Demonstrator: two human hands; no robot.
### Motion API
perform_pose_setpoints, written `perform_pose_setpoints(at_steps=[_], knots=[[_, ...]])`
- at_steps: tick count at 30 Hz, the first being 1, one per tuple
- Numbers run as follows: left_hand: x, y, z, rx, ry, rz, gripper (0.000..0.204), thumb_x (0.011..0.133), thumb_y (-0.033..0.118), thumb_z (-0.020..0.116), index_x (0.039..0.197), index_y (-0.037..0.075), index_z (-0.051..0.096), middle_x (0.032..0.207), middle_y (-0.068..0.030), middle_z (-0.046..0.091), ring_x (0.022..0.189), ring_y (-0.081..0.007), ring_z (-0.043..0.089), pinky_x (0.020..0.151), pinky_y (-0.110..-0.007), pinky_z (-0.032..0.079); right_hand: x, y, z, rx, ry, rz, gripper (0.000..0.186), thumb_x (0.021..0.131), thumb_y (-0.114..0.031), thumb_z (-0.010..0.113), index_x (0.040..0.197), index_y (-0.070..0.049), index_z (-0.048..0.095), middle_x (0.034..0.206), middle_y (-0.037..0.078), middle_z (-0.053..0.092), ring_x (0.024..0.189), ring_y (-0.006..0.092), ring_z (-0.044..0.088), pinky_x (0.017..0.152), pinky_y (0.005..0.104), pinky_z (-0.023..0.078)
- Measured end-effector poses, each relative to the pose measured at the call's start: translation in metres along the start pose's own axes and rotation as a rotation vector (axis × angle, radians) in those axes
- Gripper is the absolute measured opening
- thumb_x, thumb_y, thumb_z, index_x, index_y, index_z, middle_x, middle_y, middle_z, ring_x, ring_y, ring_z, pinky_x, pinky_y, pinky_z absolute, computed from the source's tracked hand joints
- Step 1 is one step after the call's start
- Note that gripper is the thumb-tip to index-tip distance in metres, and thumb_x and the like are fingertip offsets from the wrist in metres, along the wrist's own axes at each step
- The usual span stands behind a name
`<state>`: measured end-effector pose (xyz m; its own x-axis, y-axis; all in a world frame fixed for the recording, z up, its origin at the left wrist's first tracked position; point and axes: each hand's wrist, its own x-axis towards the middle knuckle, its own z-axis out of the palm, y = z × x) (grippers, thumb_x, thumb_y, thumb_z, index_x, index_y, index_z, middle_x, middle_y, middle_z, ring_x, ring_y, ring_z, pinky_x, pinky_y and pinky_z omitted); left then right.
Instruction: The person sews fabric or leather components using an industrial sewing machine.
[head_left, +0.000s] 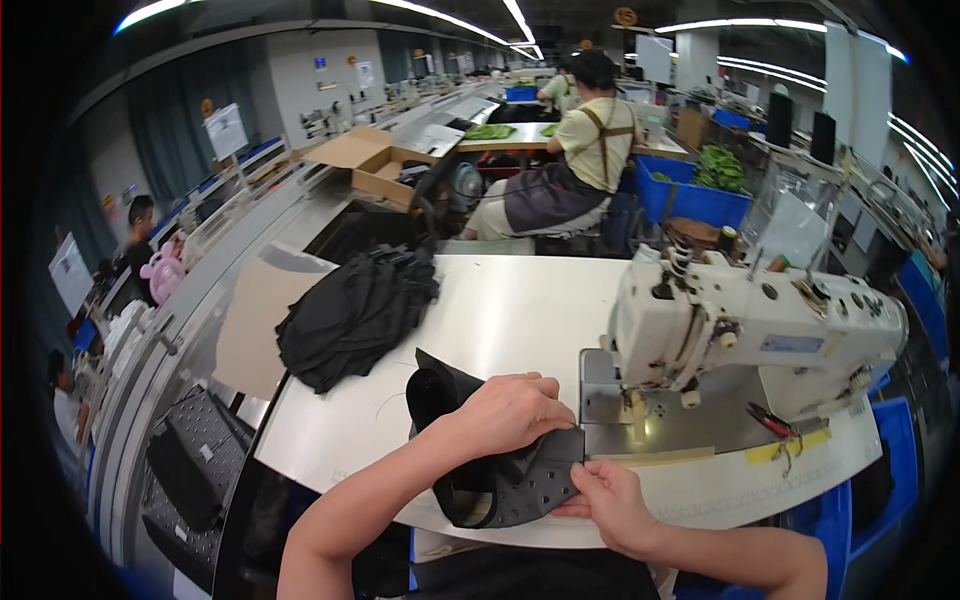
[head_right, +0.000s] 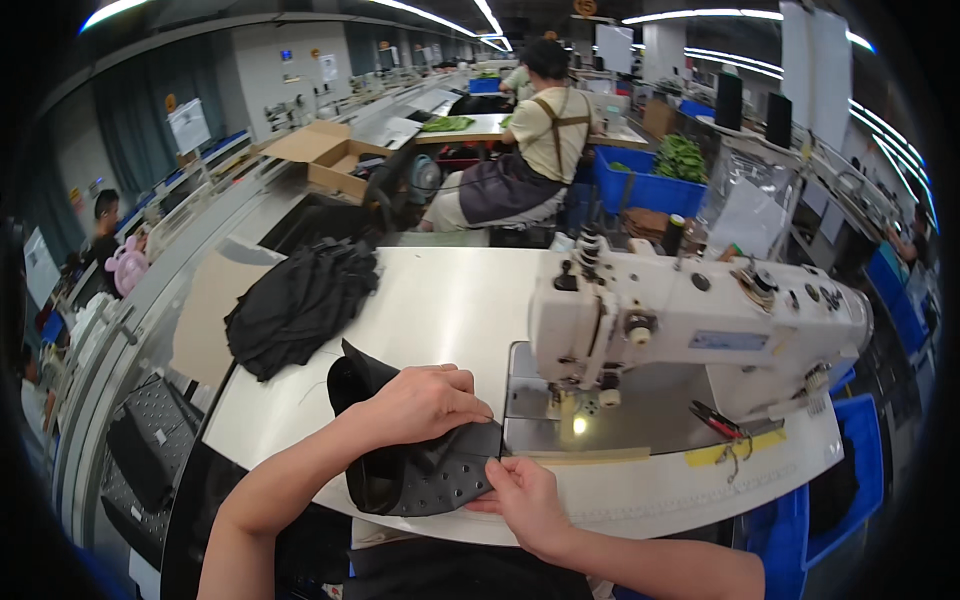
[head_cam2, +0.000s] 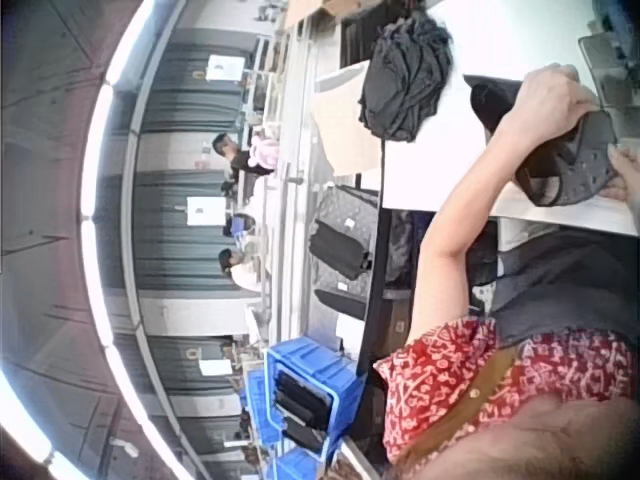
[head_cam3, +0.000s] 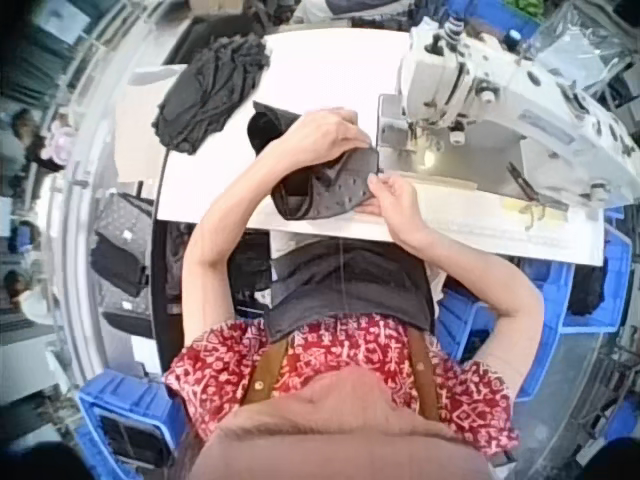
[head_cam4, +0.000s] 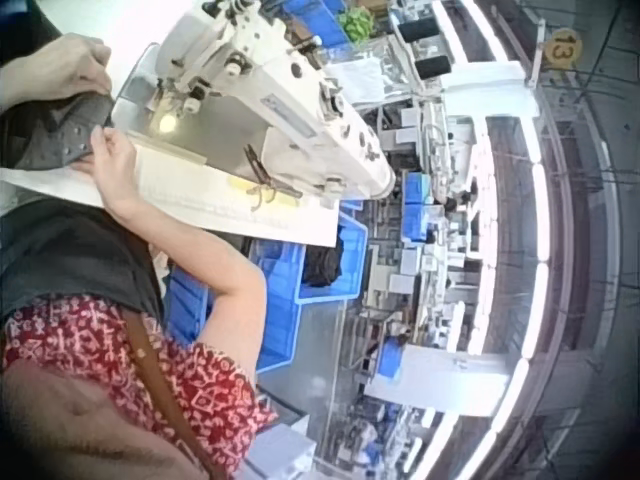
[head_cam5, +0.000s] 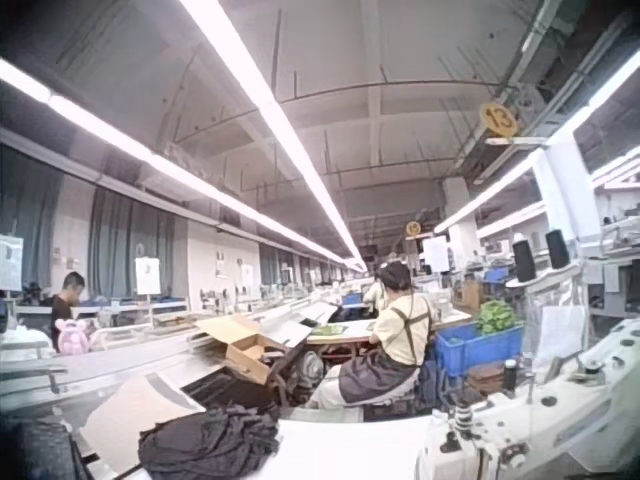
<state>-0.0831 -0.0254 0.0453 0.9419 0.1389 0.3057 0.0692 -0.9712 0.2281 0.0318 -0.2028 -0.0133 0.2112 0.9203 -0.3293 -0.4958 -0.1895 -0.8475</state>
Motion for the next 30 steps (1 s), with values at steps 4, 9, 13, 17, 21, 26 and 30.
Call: perform_pose_setpoints(at_steps=[4, 9, 13, 17, 21, 26, 30], knots=[[0.044, -0.012, 0.044, -0.299, -0.157, -0.127, 0.014, 0.082, 0.021, 0.071, 0.092, 0.011, 0.075, 0.085, -0.0068, 0.067, 0.080, -0.0283, 0.066, 0.075, -0.037, 0.053, 0.002, -0.026, -0.041, -0.142, 0.055, 0.148, 0.029, 0.102, -0.016, 0.047, 0.106, 0.013, 0.049, 0.098, 0.024, 0.063, 0.083, 0.0297, 0.071, 0.072, 0.0367, 0.063], [0.074, -0.031, 0.069, -0.456, -0.242, -0.242, 0.016, 0.077, 0.018, 0.076, 0.091, 0.009, 0.075, 0.087, -0.0077, 0.071, 0.083, -0.0278, 0.068, 0.076, -0.036, 0.053, 0.019, -0.055, -0.061, -0.264, -0.002, 0.364, 0.038, 0.103, -0.020, 0.043, 0.106, 0.017, 0.049, 0.093, 0.027, 0.066, 0.075, 0.0303, 0.072, 0.063, 0.0348, 0.062], [0.093, -0.039, 0.082, -0.510, -0.168, -0.252, 0.029, 0.073, 0.017, 0.080, 0.099, 0.008, 0.072, 0.093, -0.0098, 0.072, 0.089, -0.0276, 0.069, 0.080, -0.036, 0.053, 0.030, -0.068, -0.068, -0.346, -0.036, 0.452, 0.040, 0.102, -0.022, 0.041, 0.107, 0.017, 0.049, 0.088, 0.028, 0.067, 0.071, 0.0289, 0.072, 0.059, 0.0335, 0.061], [0.099, -0.049, 0.086, -0.490, -0.087, -0.163, 0.050, 0.070, 0.016, 0.082, 0.116, 0.009, 0.065, 0.106, -0.0142, 0.069, 0.100, -0.0315, 0.066, 0.085, -0.037, 0.052, 0.039, -0.078, -0.073, -0.367, -0.004, 0.432, 0.038, 0.101, -0.020, 0.042, 0.110, 0.017, 0.048, 0.087, 0.026, 0.068, 0.070, 0.0278, 0.072, 0.057, 0.0325, 0.060], [0.103, -0.056, 0.085, -0.665, -0.062, -0.105, 0.054, 0.069, 0.015, 0.084, 0.118, 0.009, 0.064, 0.109, -0.0151, 0.068, 0.101, -0.0316, 0.065, 0.085, -0.037, 0.052, 0.044, -0.081, -0.074, -0.379, 0.026, 0.456, 0.035, 0.103, -0.022, 0.045, 0.107, 0.013, 0.048, 0.087, 0.027, 0.069, 0.070, 0.0286, 0.071, 0.056, 0.0334, 0.060], [0.103, -0.019, 0.047, -0.142, -0.242, -0.316, 0.028, 0.079, 0.016, 0.072, 0.105, 0.008, 0.070, 0.107, -0.0132, 0.069, 0.103, -0.0298, 0.065, 0.089, -0.039, 0.051, 0.045, -0.081, -0.076, -0.413, -0.008, 0.466, 0.031, 0.099, -0.021, 0.044, 0.106, 0.009, 0.047, 0.085, 0.024, 0.068, 0.066, 0.0250, 0.071, 0.054, 0.0310, 0.059], [0.060, 0.037, 0.009, -0.127, -0.119, 0.157, 0.023, 0.083, 0.012, 0.068, 0.105, 0.006, 0.071, 0.103, -0.0108, 0.071, 0.104, -0.0267, 0.066, 0.098, -0.042, 0.048, 0.046, -0.084, -0.077, -0.433, -0.045, 0.457, 0.027, 0.098, -0.019, 0.044, 0.105, 0.007, 0.049, 0.082, 0.022, 0.068, 0.065, 0.0250, 0.071, 0.053, 0.0312, 0.058]])
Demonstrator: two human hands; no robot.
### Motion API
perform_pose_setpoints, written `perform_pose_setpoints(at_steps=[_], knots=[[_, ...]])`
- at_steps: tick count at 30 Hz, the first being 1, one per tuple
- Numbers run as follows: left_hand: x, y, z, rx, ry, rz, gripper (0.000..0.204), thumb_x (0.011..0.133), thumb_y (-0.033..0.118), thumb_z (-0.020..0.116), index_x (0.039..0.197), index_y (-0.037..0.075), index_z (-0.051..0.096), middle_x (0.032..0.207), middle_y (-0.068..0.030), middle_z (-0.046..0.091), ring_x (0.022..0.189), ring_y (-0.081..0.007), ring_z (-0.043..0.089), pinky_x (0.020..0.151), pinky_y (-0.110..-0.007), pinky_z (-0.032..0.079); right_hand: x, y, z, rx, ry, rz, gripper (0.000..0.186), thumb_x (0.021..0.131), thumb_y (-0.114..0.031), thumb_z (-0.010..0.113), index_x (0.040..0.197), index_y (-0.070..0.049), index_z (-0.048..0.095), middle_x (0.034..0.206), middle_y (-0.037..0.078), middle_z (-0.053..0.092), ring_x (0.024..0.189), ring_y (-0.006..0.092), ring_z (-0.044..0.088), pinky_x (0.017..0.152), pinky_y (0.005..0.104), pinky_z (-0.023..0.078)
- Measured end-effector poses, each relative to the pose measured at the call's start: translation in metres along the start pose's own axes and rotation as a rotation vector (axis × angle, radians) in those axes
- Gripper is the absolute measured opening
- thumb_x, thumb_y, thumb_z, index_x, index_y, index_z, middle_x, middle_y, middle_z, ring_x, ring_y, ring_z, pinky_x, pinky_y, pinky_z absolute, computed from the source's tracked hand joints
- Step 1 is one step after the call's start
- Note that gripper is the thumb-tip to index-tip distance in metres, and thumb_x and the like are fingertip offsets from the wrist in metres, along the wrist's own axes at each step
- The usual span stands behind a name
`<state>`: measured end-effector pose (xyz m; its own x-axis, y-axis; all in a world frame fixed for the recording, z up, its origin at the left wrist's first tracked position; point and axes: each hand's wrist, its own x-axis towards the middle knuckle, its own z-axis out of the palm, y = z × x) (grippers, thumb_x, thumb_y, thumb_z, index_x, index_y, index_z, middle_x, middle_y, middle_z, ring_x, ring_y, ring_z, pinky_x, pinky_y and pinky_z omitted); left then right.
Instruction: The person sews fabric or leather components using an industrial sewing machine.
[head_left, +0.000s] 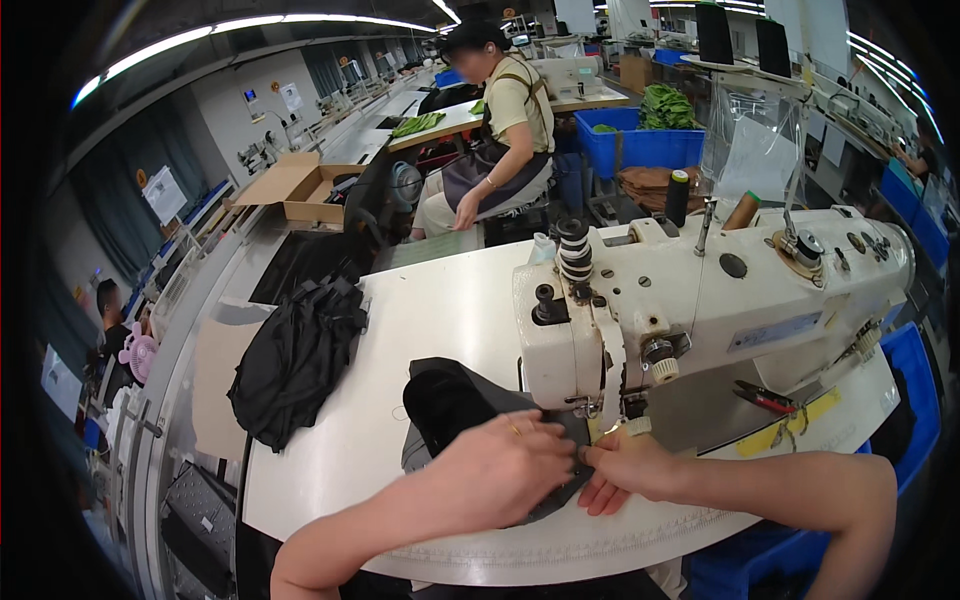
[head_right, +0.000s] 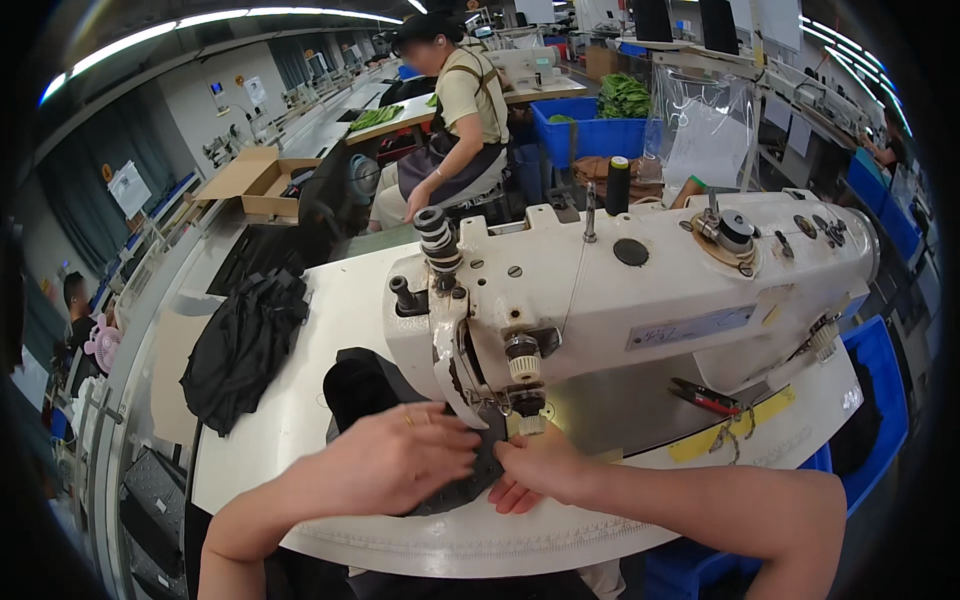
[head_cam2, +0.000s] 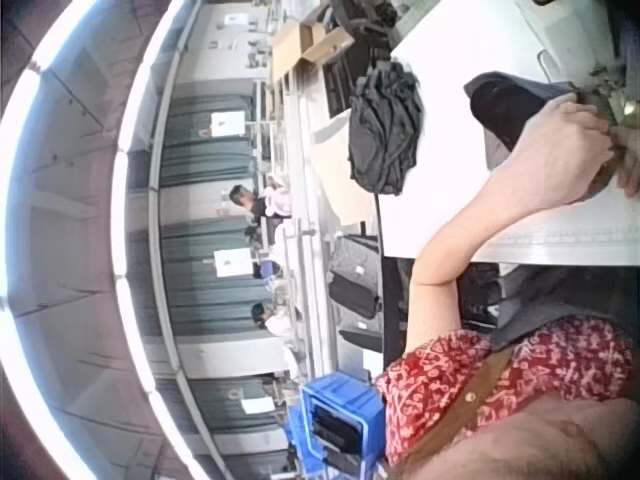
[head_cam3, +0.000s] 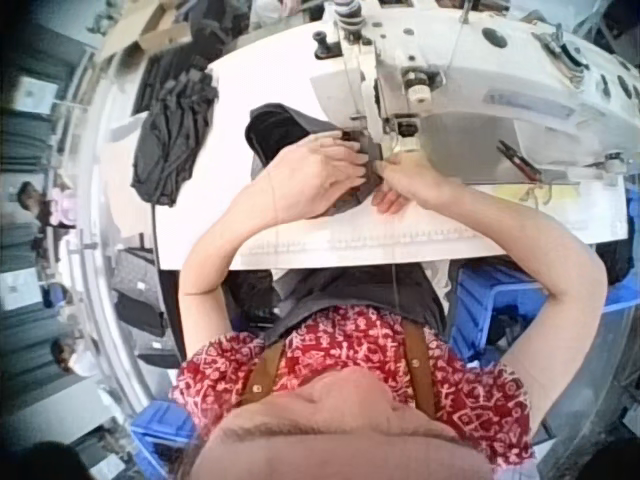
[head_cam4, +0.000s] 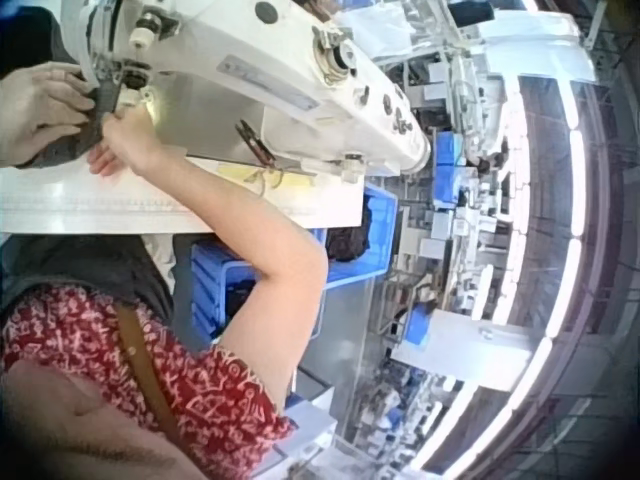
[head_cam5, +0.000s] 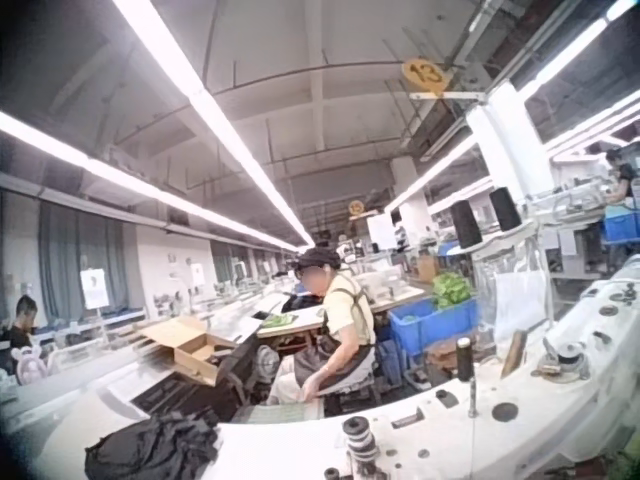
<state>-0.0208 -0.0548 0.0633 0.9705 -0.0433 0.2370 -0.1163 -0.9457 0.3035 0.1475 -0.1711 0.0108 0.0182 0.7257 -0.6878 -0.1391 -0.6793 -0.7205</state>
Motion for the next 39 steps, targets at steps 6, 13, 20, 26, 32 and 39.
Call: perform_pose_setpoints(at_steps=[6, 13, 20, 26, 32, 39], knots=[[-0.006, -0.013, 0.051, 0.379, -0.067, -0.231, 0.032, 0.082, 0.013, 0.057, 0.111, 0.002, 0.064, 0.117, -0.0082, 0.062, 0.091, -0.0218, 0.058, 0.085, -0.034, 0.042, -0.002, -0.001, 0.000, -0.108, 0.020, 0.038, 0.038, 0.102, -0.028, 0.043, 0.113, 0.007, 0.052, 0.087, 0.020, 0.071, 0.069, 0.0225, 0.071, 0.057, 0.0285, 0.057], [-0.021, -0.032, 0.075, 0.260, 0.171, -0.135, 0.039, 0.084, 0.018, 0.065, 0.122, 0.010, 0.062, 0.126, 0.0026, 0.060, 0.094, -0.0158, 0.051, 0.077, -0.031, 0.037, -0.001, -0.004, -0.003, -0.156, -0.020, 0.091, 0.042, 0.103, -0.034, 0.041, 0.117, 0.005, 0.050, 0.087, 0.016, 0.071, 0.071, 0.0195, 0.071, 0.060, 0.0280, 0.056], [-0.015, -0.043, 0.071, 0.171, 0.172, -0.080, 0.038, 0.086, 0.019, 0.066, 0.123, 0.011, 0.062, 0.118, 0.0037, 0.062, 0.093, -0.0155, 0.051, 0.076, -0.031, 0.037, 0.001, 0.000, -0.001, -0.036, 0.002, 0.080, 0.031, 0.100, -0.028, 0.046, 0.099, 0.002, 0.052, 0.082, 0.017, 0.070, 0.066, 0.0209, 0.071, 0.055, 0.0288, 0.057], [-0.016, -0.043, 0.071, 0.161, 0.160, -0.072, 0.040, 0.082, 0.017, 0.066, 0.122, 0.011, 0.062, 0.119, 0.0041, 0.061, 0.093, -0.0155, 0.050, 0.077, -0.031, 0.037, 0.003, -0.003, 0.000, -0.069, 0.009, 0.118, 0.035, 0.101, -0.030, 0.044, 0.108, 0.003, 0.053, 0.083, 0.015, 0.070, 0.067, 0.0191, 0.071, 0.056, 0.0280, 0.056], [-0.016, -0.042, 0.068, 0.186, 0.122, -0.074, 0.044, 0.082, 0.016, 0.064, 0.125, 0.010, 0.062, 0.118, 0.0022, 0.060, 0.092, -0.0165, 0.048, 0.078, -0.032, 0.037, -0.001, -0.005, -0.001, -0.129, 0.002, 0.115, 0.039, 0.102, -0.034, 0.042, 0.108, 0.003, 0.053, 0.086, 0.015, 0.071, 0.069, 0.0188, 0.071, 0.058, 0.0274, 0.056], [-0.016, -0.042, 0.069, 0.195, 0.147, -0.054, 0.042, 0.082, 0.015, 0.063, 0.124, 0.010, 0.063, 0.118, 0.0007, 0.060, 0.091, -0.0175, 0.048, 0.077, -0.032, 0.037, 0.001, -0.002, -0.001, -0.148, -0.001, 0.112, 0.034, 0.101, -0.031, 0.042, 0.103, 0.001, 0.052, 0.084, 0.015, 0.071, 0.068, 0.0178, 0.070, 0.057, 0.0270, 0.055]])
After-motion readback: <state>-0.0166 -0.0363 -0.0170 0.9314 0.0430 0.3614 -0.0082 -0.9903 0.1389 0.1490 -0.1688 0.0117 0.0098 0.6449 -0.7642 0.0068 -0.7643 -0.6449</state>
